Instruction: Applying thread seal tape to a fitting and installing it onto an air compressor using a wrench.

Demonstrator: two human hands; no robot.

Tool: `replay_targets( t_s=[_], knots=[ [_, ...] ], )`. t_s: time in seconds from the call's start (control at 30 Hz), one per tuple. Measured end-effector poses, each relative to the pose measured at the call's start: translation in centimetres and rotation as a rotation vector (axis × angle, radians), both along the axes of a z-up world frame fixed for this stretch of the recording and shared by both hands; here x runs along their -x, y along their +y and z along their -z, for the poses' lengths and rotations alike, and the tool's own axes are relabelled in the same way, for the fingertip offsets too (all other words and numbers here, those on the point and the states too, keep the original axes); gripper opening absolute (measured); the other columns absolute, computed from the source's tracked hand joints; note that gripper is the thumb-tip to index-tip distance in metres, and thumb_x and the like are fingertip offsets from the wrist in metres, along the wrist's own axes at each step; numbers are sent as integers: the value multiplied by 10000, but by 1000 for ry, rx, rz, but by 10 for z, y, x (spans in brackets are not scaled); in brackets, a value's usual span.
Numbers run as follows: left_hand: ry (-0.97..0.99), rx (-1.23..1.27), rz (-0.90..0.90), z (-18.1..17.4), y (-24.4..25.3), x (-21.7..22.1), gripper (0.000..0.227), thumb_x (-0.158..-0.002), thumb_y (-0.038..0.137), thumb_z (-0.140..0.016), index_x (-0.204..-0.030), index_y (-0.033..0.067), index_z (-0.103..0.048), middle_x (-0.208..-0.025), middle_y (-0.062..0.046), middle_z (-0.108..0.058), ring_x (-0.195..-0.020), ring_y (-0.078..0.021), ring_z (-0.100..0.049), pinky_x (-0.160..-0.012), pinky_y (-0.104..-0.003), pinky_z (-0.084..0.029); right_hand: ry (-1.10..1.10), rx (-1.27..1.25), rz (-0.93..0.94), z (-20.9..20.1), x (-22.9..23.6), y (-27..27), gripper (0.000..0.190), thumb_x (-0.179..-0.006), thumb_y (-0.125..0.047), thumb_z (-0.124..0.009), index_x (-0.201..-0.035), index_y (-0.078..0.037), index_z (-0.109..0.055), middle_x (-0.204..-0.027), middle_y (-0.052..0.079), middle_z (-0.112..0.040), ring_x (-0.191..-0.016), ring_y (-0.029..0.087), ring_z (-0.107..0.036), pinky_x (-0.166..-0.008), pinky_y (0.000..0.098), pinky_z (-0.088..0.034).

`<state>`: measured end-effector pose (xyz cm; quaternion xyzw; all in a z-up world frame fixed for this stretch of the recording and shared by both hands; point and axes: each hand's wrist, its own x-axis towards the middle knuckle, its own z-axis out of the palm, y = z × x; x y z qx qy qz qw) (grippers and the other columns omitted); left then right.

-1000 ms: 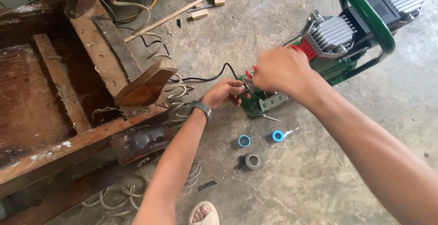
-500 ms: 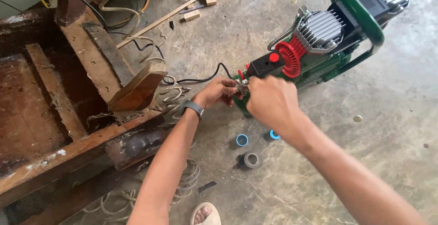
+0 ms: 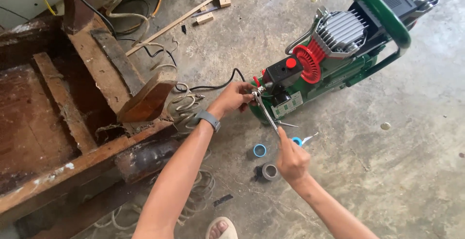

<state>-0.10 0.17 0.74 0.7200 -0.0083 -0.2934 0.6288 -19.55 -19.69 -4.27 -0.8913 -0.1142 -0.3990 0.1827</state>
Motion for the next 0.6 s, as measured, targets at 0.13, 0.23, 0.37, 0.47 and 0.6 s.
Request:
replay_targets(
  t_s=[0.13, 0.23, 0.37, 0.47, 0.6],
  knots=[
    [-88, -84, -13, -5, -6, 4, 340, -875, 32, -702, -1215, 46, -701, -771, -178, -763, -447, -191, -653, -381, -282, -513, -31, -53, -5, -13, 0, 6, 415, -1052, -104, -412, -1315, 15, -710, -664, 33, -522, -514, 206, -575, -522, 263, -505],
    [-120, -116, -63, -4, -9, 4, 321, -903, 33, -667, -1222, 10, -681, -781, -188, -756, -484, -215, -674, -412, -296, -545, 325, 141, 120, -19, -4, 1, 358, -997, -226, -498, -1318, -154, -637, -710, 58, -639, -560, 274, -671, -533, 401, -553],
    [-122, -160, -103, 6, -16, 7, 305, -900, 70, -654, -1203, 45, -689, -766, -159, -767, -485, -210, -700, -416, -294, -591, 1095, 82, 178, -43, -23, 14, 243, -895, -272, -478, -1092, -145, -541, -791, 188, -727, -800, 459, -756, -724, 553, -573],
    [-135, -191, -118, 2, -13, 9, 341, -913, 85, -642, -1253, 61, -657, -769, -148, -769, -500, -214, -715, -420, -300, -609, 1033, -21, 179, -48, -23, 24, 262, -979, -365, -437, -1035, -132, -544, -751, 206, -725, -786, 463, -755, -728, 552, -569],
    [-174, -236, -106, -12, -12, 17, 397, -928, 76, -616, -1324, 58, -601, -765, -170, -740, -524, -243, -711, -450, -323, -603, 803, -56, 193, -15, -17, 21, 330, -1077, -393, -372, -968, -135, -547, -575, 180, -662, -616, 440, -728, -596, 536, -563]
  ],
)
